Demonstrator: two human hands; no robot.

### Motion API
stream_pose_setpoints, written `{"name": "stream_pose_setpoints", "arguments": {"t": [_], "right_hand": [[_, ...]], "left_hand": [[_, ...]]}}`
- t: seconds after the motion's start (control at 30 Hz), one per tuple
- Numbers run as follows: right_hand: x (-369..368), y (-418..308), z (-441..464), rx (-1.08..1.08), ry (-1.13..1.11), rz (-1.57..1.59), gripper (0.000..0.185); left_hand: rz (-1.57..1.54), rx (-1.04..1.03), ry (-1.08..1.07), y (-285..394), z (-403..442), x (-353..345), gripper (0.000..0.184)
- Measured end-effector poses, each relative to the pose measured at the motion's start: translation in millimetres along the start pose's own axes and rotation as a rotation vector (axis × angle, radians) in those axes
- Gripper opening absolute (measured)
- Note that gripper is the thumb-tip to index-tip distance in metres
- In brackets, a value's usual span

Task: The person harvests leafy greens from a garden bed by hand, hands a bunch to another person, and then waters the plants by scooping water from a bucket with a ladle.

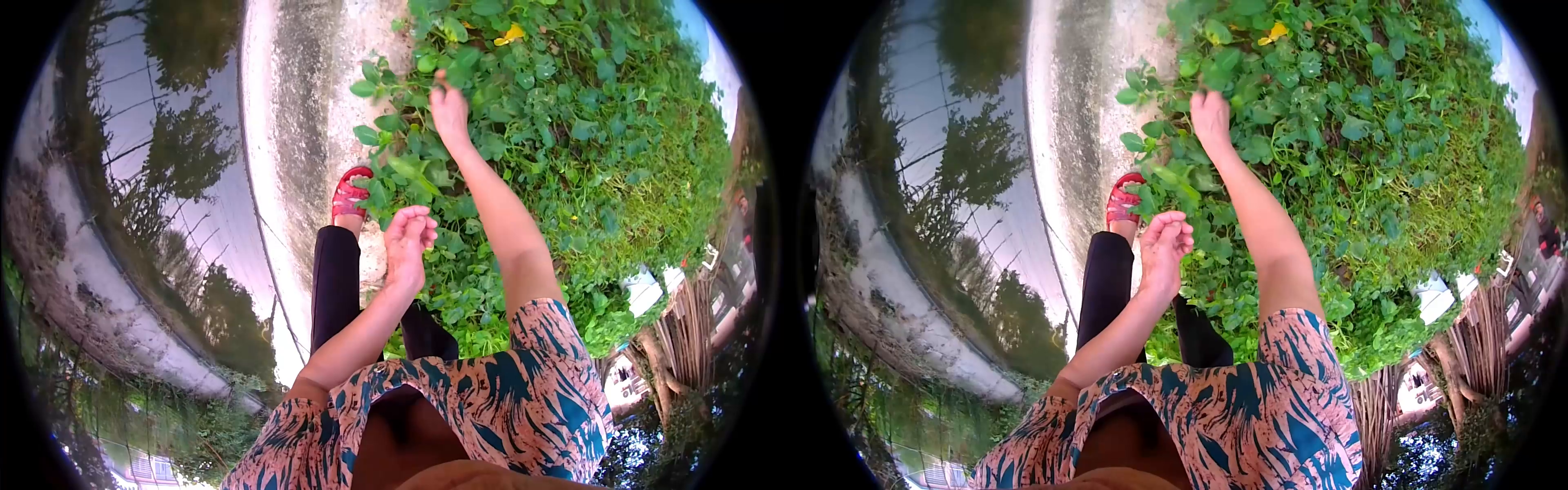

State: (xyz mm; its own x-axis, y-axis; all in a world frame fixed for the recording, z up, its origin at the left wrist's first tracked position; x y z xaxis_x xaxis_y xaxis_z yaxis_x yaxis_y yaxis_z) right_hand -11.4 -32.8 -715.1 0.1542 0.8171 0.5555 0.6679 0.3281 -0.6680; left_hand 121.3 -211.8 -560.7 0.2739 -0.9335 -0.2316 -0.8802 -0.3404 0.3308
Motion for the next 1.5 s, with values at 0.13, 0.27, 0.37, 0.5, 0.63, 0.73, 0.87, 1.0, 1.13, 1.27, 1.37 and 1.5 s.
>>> {"name": "stream_pose_setpoints", "arguments": {"t": [0.13,0.27,0.37,0.5,0.63,0.73,0.87,1.0,1.13,1.27,1.37,1.5], "right_hand": [[15,-46,55,0.128,0.554,1.084,0.017],[21,-7,143,-0.088,0.698,1.261,0.014],[23,14,160,-0.098,0.495,0.079,0.016],[-4,61,145,-0.013,-0.048,-0.933,0.018],[-16,120,120,-0.13,-0.12,0.068,0.015],[-13,66,101,-0.141,-0.126,-0.245,0.02],[-51,105,129,-0.517,0.092,0.444,0.024],[-51,83,132,-0.423,0.041,-0.001,0.021],[-39,73,136,-0.116,-0.037,-0.613,0.018],[0,40,104,-0.08,0.149,-0.399,0.019],[23,-16,43,0.252,0.257,-0.46,0.018],[54,-60,-30,0.629,0.275,-0.306,0.006]], "left_hand": [[0.005,0.002,0.022,6,2,-1,0.01],[-0.013,-0.002,0.024,12,7,3,0.01],[-0.006,0.027,0.031,17,10,5,0.01],[-0.025,0.046,0.029,20,12,2,0.01],[-0.038,0.062,0.029,21,15,0,0.01],[-0.036,0.074,0.029,20,15,0,0.011],[-0.022,0.057,0.016,18,16,0,0.01],[-0.025,0.082,0.042,16,14,1,0.01],[-0.035,0.075,0.021,18,15,1,0.011],[0.003,0.005,0.053,22,14,-4,0.011],[0.049,-0.176,0.013,34,13,-7,0.016],[0.303,-0.535,0.031,67,-1,-28,0.038]]}}
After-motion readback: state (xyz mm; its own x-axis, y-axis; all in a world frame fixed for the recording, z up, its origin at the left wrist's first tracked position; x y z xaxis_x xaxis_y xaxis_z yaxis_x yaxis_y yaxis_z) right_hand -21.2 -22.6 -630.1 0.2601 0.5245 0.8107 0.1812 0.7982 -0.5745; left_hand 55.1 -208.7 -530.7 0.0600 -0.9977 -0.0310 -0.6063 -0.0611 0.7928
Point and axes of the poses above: each hand's wrist, its own z-axis towards the middle knuckle, its own x-axis out of the back of the hand, y = z × x, the point moved 4 cm from there along z, towards the middle knuckle, and after that the axes turned 3 degrees about z, right-handed, at the moved point
